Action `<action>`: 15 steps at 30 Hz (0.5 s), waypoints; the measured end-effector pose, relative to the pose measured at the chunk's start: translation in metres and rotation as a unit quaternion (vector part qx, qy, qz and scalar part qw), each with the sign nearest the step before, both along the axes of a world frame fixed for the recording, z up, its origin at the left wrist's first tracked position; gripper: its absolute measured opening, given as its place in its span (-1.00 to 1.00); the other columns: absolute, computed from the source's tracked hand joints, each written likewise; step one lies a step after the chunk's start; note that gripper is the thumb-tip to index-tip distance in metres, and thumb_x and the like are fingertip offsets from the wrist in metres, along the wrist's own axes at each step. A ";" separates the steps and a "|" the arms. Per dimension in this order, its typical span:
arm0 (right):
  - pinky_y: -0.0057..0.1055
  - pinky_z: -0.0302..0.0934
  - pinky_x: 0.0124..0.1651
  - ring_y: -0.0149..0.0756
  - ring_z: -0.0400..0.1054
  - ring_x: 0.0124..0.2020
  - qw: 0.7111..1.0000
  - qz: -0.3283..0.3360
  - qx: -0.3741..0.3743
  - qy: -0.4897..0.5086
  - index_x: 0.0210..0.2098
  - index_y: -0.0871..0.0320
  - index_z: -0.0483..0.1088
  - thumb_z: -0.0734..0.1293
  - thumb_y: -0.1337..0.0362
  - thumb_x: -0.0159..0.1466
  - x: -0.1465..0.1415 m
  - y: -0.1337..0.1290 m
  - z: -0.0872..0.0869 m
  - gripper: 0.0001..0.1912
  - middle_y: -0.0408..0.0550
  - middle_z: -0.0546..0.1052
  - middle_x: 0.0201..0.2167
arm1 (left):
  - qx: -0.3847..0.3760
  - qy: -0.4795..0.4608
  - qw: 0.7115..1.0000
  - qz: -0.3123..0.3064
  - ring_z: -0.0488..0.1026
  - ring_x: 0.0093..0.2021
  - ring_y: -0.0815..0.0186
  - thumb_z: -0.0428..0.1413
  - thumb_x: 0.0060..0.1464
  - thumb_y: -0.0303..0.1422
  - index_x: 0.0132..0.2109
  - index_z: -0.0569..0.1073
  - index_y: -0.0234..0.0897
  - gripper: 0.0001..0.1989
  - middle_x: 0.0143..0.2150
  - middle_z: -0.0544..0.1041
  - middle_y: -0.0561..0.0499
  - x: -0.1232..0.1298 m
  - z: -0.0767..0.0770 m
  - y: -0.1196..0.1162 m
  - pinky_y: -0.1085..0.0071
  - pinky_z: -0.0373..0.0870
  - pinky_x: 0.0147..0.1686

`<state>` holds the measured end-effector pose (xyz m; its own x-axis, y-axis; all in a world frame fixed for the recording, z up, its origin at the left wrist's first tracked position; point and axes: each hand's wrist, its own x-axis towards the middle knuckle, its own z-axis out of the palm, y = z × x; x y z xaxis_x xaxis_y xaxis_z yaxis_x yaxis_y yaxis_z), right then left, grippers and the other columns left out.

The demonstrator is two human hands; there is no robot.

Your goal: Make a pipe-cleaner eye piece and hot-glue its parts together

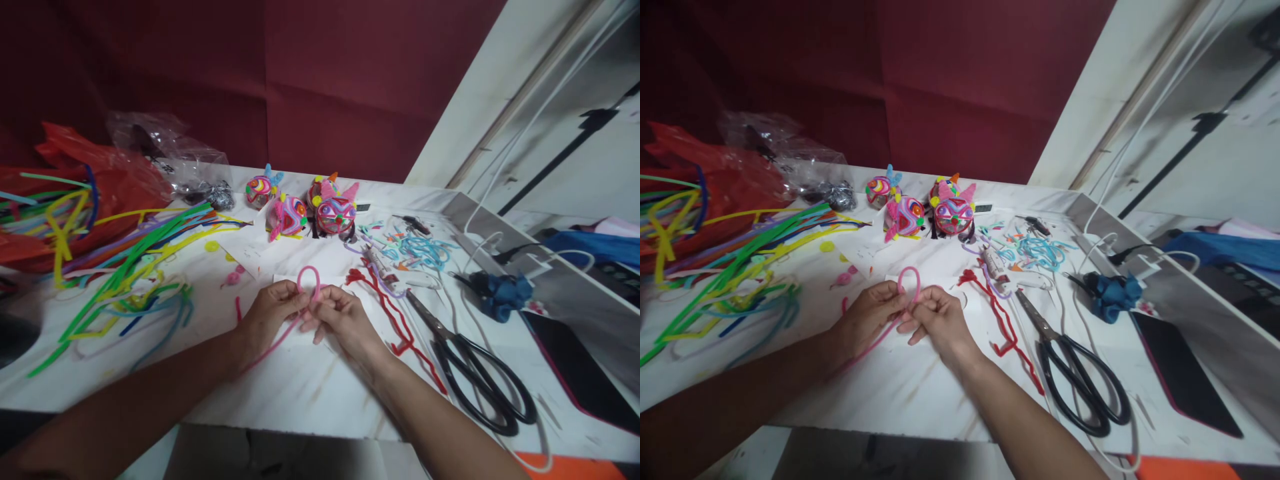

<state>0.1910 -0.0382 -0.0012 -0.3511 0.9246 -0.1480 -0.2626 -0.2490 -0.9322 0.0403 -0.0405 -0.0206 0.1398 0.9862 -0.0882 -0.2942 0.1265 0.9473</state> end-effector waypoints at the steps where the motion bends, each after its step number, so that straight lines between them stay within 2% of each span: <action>1: -0.56 0.27 -0.68 -0.34 0.48 -0.62 1.000 0.001 -0.001 0.000 -0.48 0.14 0.37 0.51 0.20 -0.02 0.000 0.000 0.000 -0.74 -0.15 0.55 -0.60 | -0.004 -0.007 1.000 -0.004 0.34 -0.54 0.43 0.38 -0.16 -0.15 -0.43 0.44 -0.29 -0.64 -0.54 0.46 0.09 0.001 0.000 -0.001 0.46 0.26 -0.47; 4: -0.57 0.16 -0.71 -0.38 0.41 -0.66 1.000 0.002 0.004 0.001 -0.48 0.14 0.37 0.50 0.21 -0.03 0.000 0.001 -0.002 -0.75 -0.15 0.55 -0.60 | -0.006 -0.014 1.000 -0.004 0.34 -0.54 0.43 0.39 -0.16 -0.13 -0.43 0.40 -0.29 -0.61 -0.54 0.43 0.12 0.003 0.001 -0.002 0.46 0.29 -0.46; 8: -0.60 -0.08 -0.71 -0.57 0.12 -0.75 0.999 -0.020 0.043 -0.020 -0.51 0.16 0.43 0.53 0.24 -0.04 0.000 0.002 -0.004 -0.78 -0.24 0.46 -0.68 | -0.006 0.014 1.000 0.020 0.35 -0.52 0.44 0.39 -0.17 -0.11 -0.41 0.38 -0.29 -0.58 -0.51 0.43 0.12 0.005 0.004 -0.003 0.49 0.29 -0.49; 10: -0.57 -0.08 -0.66 -0.58 0.07 -0.72 0.997 -0.025 0.068 -0.032 -0.53 0.17 0.47 0.56 0.25 -0.05 0.001 0.002 -0.003 -0.79 -0.26 0.43 -0.69 | -0.014 0.026 0.999 0.016 0.31 -0.53 0.46 0.39 -0.17 -0.09 -0.40 0.38 -0.29 -0.57 -0.51 0.41 0.12 0.004 0.007 -0.004 0.54 0.20 -0.56; 12: -0.54 -0.03 -0.60 -0.56 0.10 -0.67 0.995 -0.019 0.084 -0.040 -0.54 0.17 0.48 0.58 0.24 -0.07 0.002 0.002 -0.001 -0.77 -0.26 0.43 -0.68 | -0.028 0.024 0.999 -0.005 0.23 -0.58 0.50 0.38 -0.16 -0.08 -0.39 0.35 -0.27 -0.55 -0.54 0.37 0.15 0.004 0.010 -0.005 0.58 0.03 -0.64; 15: -0.53 -0.04 -0.59 -0.54 0.10 -0.65 0.995 -0.025 0.080 -0.049 -0.52 0.15 0.46 0.60 0.19 -0.10 0.007 0.004 0.004 -0.71 -0.27 0.39 -0.66 | -0.035 0.020 0.999 -0.026 0.08 -0.64 0.55 0.38 -0.17 -0.07 -0.43 0.28 -0.26 -0.52 -0.61 0.28 0.20 0.003 0.014 -0.007 0.58 -0.15 -0.65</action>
<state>0.1980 -0.0345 0.0033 -0.2960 0.9548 -0.0280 -0.1769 -0.0836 -0.9807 0.0437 -0.0471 -0.0062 0.1852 0.9689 -0.1640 -0.2484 0.2076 0.9462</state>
